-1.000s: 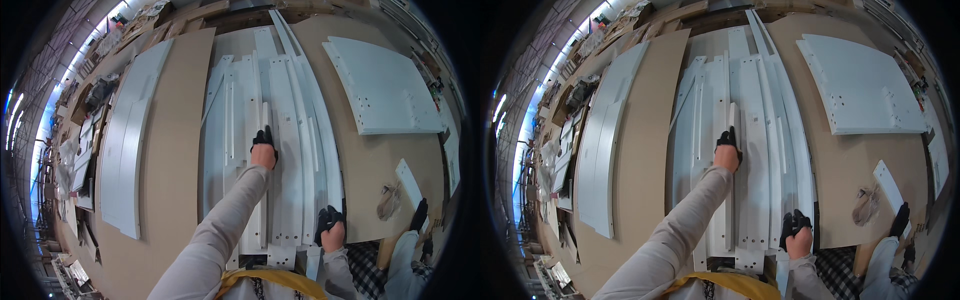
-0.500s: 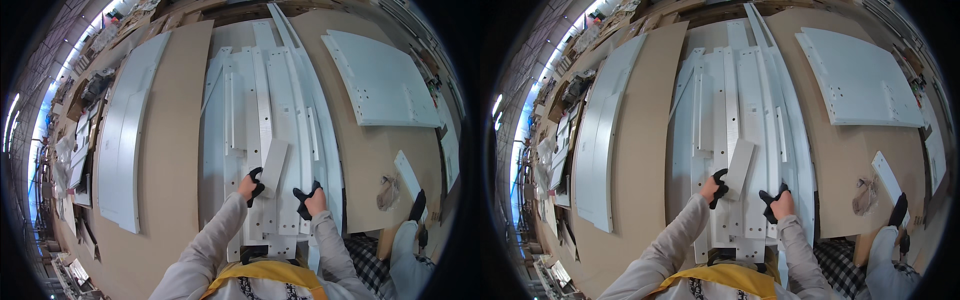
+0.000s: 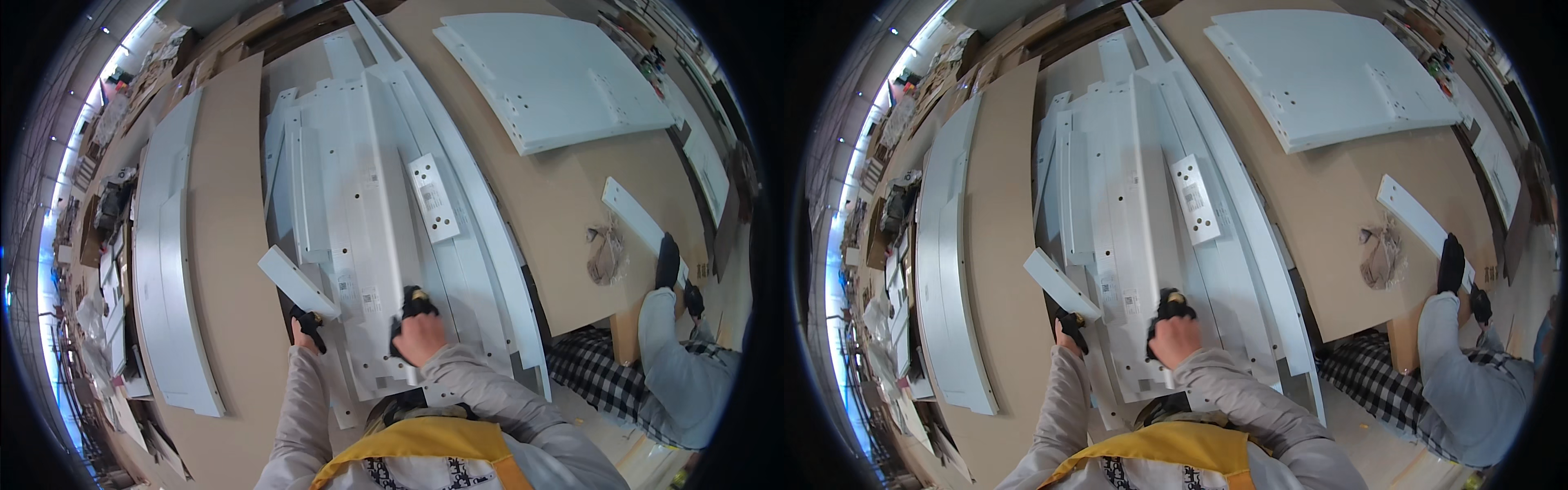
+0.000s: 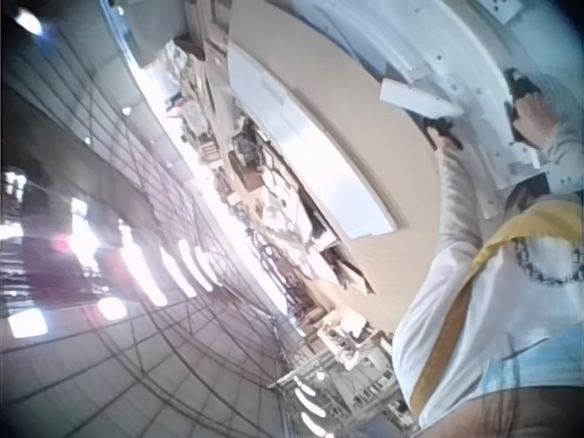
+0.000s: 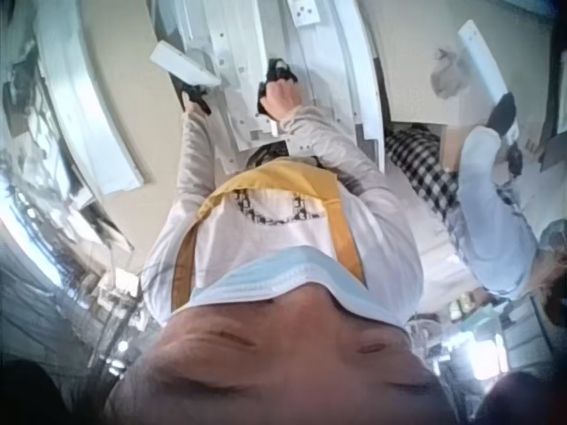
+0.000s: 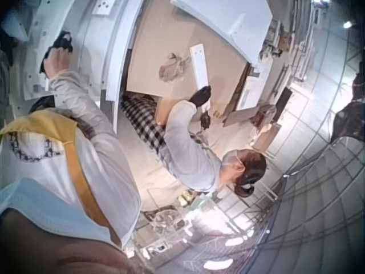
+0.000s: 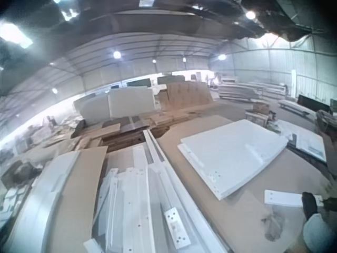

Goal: The person assembles white and brown flat-pack furniture panels on a large workbench. They align pre-drilled holes, insert small wooden dowels, and fit side panels into place. The person handles multiple panel types and repeatedly adjusts alignment to complete the assembly.

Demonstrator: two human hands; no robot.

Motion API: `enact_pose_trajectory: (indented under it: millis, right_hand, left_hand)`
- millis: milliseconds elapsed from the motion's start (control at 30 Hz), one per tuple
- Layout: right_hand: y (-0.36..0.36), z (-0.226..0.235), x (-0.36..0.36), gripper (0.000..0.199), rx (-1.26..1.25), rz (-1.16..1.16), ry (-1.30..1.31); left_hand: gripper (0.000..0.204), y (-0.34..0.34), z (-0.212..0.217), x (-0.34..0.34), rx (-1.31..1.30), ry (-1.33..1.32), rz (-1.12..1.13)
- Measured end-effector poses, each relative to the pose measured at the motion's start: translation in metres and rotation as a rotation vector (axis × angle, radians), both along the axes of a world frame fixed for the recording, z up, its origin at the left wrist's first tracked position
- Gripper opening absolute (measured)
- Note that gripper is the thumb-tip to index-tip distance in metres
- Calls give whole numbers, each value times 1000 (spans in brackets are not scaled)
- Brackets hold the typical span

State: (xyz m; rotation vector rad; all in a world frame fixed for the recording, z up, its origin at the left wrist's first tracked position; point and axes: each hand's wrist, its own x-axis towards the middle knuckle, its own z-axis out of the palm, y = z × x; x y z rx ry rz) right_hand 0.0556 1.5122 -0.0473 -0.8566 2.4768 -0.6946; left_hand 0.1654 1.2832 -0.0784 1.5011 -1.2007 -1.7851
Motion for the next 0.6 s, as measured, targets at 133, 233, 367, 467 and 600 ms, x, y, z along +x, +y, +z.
enact_pose_trajectory:
  millis: [133, 233, 367, 467, 600]
  right_hand:
    - [-12, -7, 37, 14, -169, 329, -4]
    - [-1, -21, 29, 18, -398, 130, -46]
    - [46, -26, -20, 19, -266, -180, 74]
    - [67, -15, -60, 29, -465, -312, 325]
    - [30, 26, -73, 44, -467, -253, 251]
  left_hand:
    - [20, -43, -62, 33, -56, 98, -86]
    - [21, -58, -66, 35, 59, 93, -238]
    - [13, -79, -97, 56, 82, 196, -168]
    - [16, -22, -84, 23, 66, 497, -293]
    - [27, 31, -31, -18, 86, 318, -440]
